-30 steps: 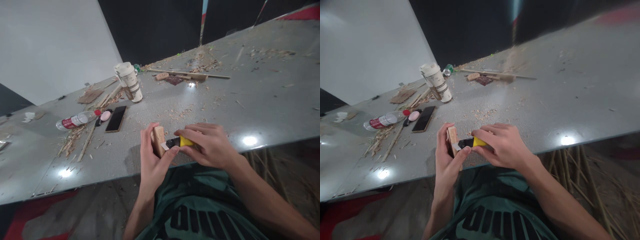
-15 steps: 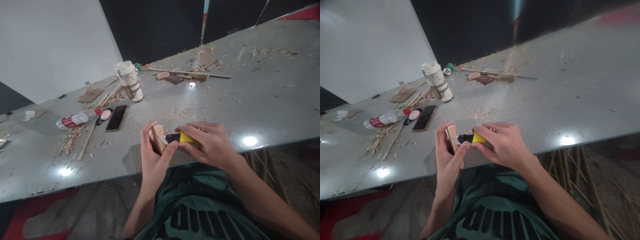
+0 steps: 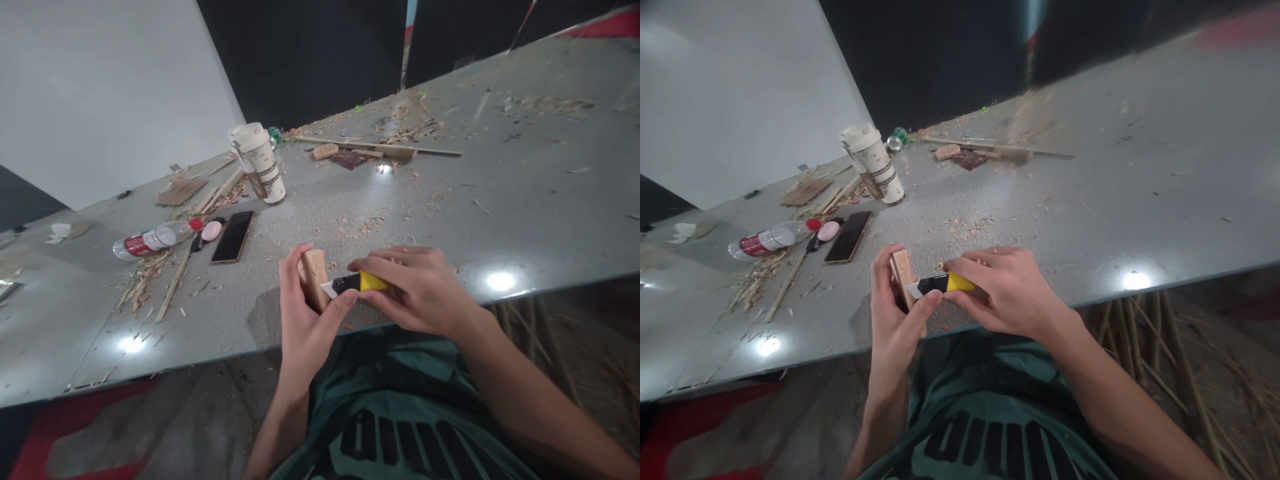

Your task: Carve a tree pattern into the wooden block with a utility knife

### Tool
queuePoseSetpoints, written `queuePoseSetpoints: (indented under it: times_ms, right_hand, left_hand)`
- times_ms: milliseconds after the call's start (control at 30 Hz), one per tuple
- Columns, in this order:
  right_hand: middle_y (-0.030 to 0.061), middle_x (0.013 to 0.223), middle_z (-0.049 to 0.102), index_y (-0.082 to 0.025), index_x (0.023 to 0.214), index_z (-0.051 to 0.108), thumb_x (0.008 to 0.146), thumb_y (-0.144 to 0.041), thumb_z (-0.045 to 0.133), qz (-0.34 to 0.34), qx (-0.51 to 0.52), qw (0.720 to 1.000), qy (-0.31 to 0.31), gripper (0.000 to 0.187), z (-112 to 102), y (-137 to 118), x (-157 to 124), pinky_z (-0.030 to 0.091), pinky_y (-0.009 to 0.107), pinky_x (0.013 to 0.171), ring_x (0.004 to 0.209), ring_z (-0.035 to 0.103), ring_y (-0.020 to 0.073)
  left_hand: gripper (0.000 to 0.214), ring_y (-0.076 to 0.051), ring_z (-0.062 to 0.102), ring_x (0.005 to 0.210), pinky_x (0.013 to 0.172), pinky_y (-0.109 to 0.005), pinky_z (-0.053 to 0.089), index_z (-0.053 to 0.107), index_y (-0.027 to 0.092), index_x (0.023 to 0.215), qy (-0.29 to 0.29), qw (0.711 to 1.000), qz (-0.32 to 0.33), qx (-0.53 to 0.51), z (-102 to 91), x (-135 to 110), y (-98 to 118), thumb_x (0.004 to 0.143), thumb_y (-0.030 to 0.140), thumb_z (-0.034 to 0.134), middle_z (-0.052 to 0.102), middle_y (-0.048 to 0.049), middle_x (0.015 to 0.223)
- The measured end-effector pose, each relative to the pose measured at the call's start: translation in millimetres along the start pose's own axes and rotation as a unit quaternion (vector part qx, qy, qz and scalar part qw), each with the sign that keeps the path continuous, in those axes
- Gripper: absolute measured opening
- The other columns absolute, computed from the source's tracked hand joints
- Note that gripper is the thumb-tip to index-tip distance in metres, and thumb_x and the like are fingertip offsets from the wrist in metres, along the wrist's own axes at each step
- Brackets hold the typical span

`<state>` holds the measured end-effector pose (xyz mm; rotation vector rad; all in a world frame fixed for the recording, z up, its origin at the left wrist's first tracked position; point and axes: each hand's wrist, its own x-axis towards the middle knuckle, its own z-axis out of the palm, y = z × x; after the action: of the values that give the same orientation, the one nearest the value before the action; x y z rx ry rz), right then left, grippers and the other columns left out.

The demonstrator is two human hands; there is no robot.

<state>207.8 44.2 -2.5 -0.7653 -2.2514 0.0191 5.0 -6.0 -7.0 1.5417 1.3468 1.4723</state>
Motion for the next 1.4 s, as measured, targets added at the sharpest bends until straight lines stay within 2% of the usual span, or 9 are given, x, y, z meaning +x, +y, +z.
queuePoseSetpoints:
  times_ms: [200,567,800,900,1133,1400]
  right_hand:
    - [0.0068,0.100,0.082,-0.019,0.113,0.070,0.111,-0.045,0.054,-0.021,-0.050,0.998,0.024,0.031,0.2,0.5,-0.6,0.048,0.033,0.066,0.075,0.074,0.0182]
    - [0.0080,0.094,0.081,-0.016,0.109,0.071,0.108,-0.043,0.061,-0.002,-0.075,0.996,0.049,0.029,1.1,-6.5,2.2,0.046,0.033,0.065,0.069,0.070,0.0182]
    - [0.0087,0.097,0.081,-0.018,0.111,0.072,0.111,-0.045,0.054,0.012,-0.035,0.999,0.026,0.033,-0.2,-5.3,2.3,0.047,0.031,0.067,0.076,0.074,0.0188]
    - [0.0085,0.096,0.081,-0.018,0.109,0.072,0.111,-0.046,0.053,0.015,-0.024,1.000,0.006,0.034,-0.7,-4.5,1.8,0.047,0.032,0.068,0.076,0.074,0.0189]
    - [0.0056,0.092,0.079,-0.019,0.111,0.070,0.113,-0.046,0.050,0.013,0.001,1.000,-0.019,0.034,-1.4,-2.7,1.9,0.045,0.033,0.067,0.077,0.073,0.0190]
    - [0.0071,0.098,0.082,-0.018,0.109,0.070,0.112,-0.046,0.053,-0.010,-0.050,0.999,0.019,0.033,0.8,-3.1,0.5,0.044,0.034,0.064,0.074,0.074,0.0192]
  left_hand:
    - [0.061,-0.025,0.060,0.108,0.099,-0.044,0.053,0.053,0.036,0.143,0.021,0.998,0.008,0.050,-1.4,-2.2,2.7,0.091,0.042,0.084,0.055,-0.0053,0.127]
    - [0.052,-0.018,0.056,0.096,0.084,-0.032,0.049,0.056,0.035,0.136,0.077,0.993,0.046,0.080,4.1,-2.4,3.0,0.092,0.041,0.083,0.055,-0.0036,0.123]
    - [0.062,-0.012,0.054,0.082,0.073,-0.026,0.050,0.052,0.038,0.138,0.028,0.999,-0.040,-0.023,4.9,-0.5,3.3,0.086,0.030,0.085,0.054,0.0001,0.113]
    - [0.066,-0.013,0.053,0.083,0.072,-0.026,0.050,0.051,0.039,0.140,0.026,0.997,-0.051,-0.046,4.5,-0.3,4.1,0.085,0.027,0.085,0.053,-0.0001,0.111]
    - [0.062,-0.019,0.059,0.097,0.085,-0.033,0.053,0.054,0.036,0.143,0.002,1.000,-0.009,-0.004,-0.3,0.3,3.0,0.089,0.033,0.083,0.058,-0.0033,0.120]
    - [0.053,-0.016,0.055,0.086,0.079,-0.032,0.050,0.054,0.033,0.139,0.018,0.999,0.016,0.043,-0.2,-1.7,5.1,0.093,0.039,0.080,0.056,-0.0027,0.115]
